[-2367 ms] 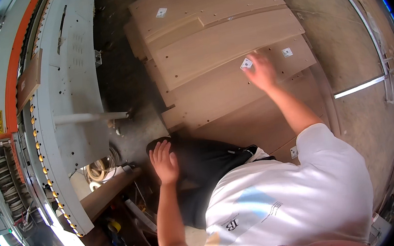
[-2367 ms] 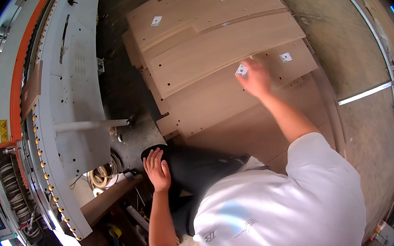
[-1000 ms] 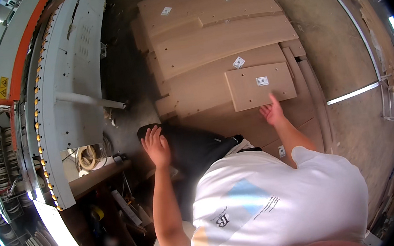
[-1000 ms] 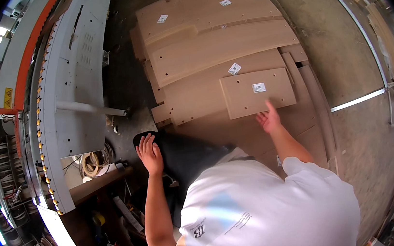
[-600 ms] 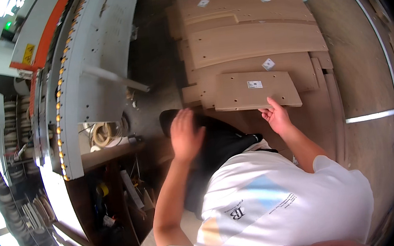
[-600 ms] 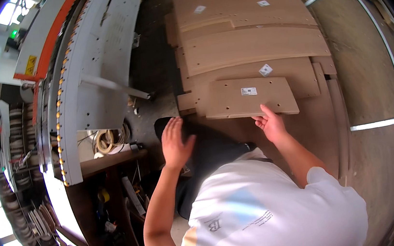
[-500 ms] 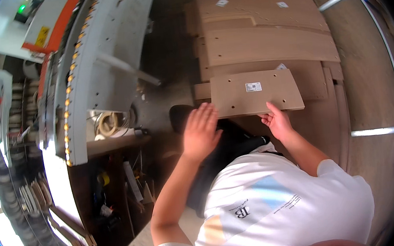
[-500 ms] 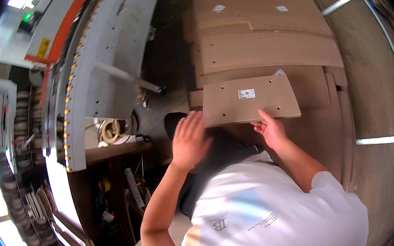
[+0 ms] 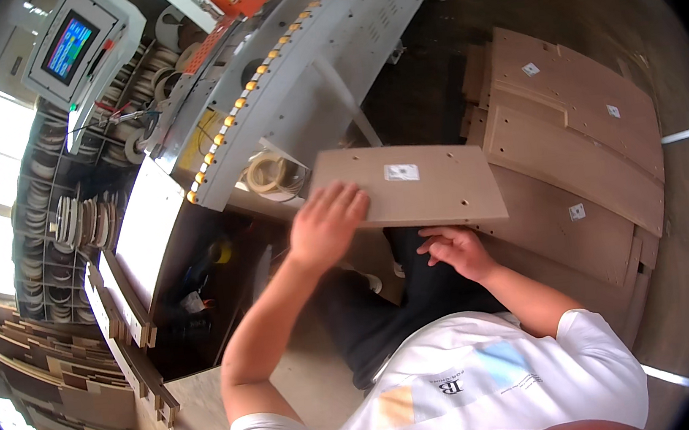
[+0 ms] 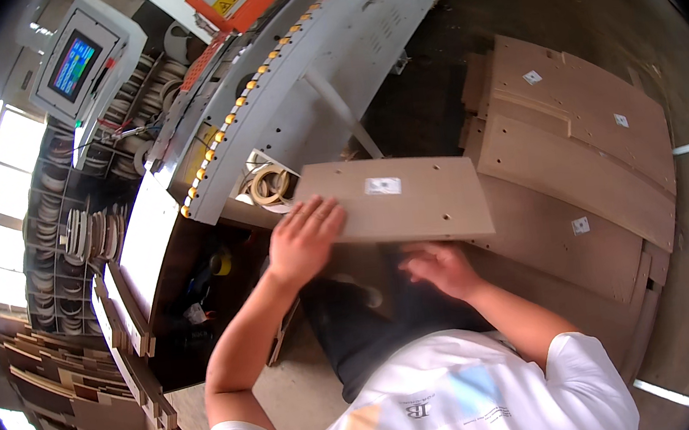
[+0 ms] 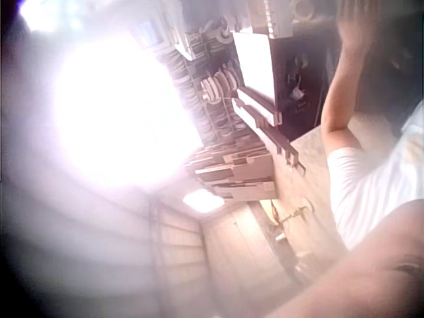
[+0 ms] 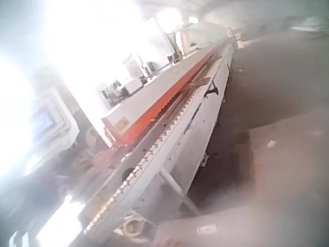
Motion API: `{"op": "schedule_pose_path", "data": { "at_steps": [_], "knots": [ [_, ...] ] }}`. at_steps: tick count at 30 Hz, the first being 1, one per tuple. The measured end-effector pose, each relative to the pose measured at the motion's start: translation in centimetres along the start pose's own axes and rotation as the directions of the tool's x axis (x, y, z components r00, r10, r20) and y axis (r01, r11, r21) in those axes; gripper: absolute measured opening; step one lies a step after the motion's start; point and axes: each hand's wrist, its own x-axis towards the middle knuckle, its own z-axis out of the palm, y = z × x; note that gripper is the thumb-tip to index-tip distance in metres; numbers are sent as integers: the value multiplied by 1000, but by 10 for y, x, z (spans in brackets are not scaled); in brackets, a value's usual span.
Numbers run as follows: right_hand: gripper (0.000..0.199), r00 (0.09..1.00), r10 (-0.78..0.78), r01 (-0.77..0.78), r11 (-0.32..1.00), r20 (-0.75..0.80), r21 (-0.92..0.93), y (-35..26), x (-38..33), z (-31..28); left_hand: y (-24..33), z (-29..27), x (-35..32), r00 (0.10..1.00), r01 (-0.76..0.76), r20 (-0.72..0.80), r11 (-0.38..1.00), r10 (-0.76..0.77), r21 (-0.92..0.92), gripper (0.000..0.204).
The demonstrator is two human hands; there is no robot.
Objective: The person repeatedly picks up flat wooden panels from a pile on the floor and places them onto a roller conveyor system. The person handles the panels one at a time, lifting them and positioning them onto the rollers before returning to the pile to retrieve the next piece.
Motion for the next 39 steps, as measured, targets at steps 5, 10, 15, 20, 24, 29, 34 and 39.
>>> {"op": "schedule_pose_path", "data": {
  "at_steps": [5, 10, 15, 20, 24, 29, 34, 39],
  "knots": [
    [30, 990, -122, 138, 702, 73, -698, 34, 23, 10, -89, -53, -6, 991, 134, -20, 978, -132, 157, 44],
    [24, 950, -158, 312, 519, 270, -796, 43, 36, 11, -179, -66, -15, 939, 336, -161, 909, -303, 246, 38],
    [22, 971, -137, 238, 571, 195, -786, 38, 41, 9, -248, -47, -15, 723, 684, -119, 680, -681, 264, 45],
    [22, 973, -128, 232, 580, 194, -781, 36, 43, 8, -302, -12, -18, 707, 686, -112, 639, -698, 347, 52],
    [21, 973, -133, 231, 585, 189, -778, 36, 48, 7, -331, 10, -9, 643, 716, 44, 620, -765, 322, 57],
    [20, 982, -110, 187, 609, 151, -770, 39, 54, 5, -354, 29, 16, 625, 700, 75, 600, -777, 387, 57],
    [19, 987, -96, 162, 631, 132, -759, 40, 60, 4, -379, 43, 39, 595, 684, 106, 572, -796, 452, 59],
    [18, 993, -77, 120, 657, 92, -744, 41, 65, 3, -386, 63, 74, 605, 634, 146, 584, -783, 507, 60]
  ]
}}
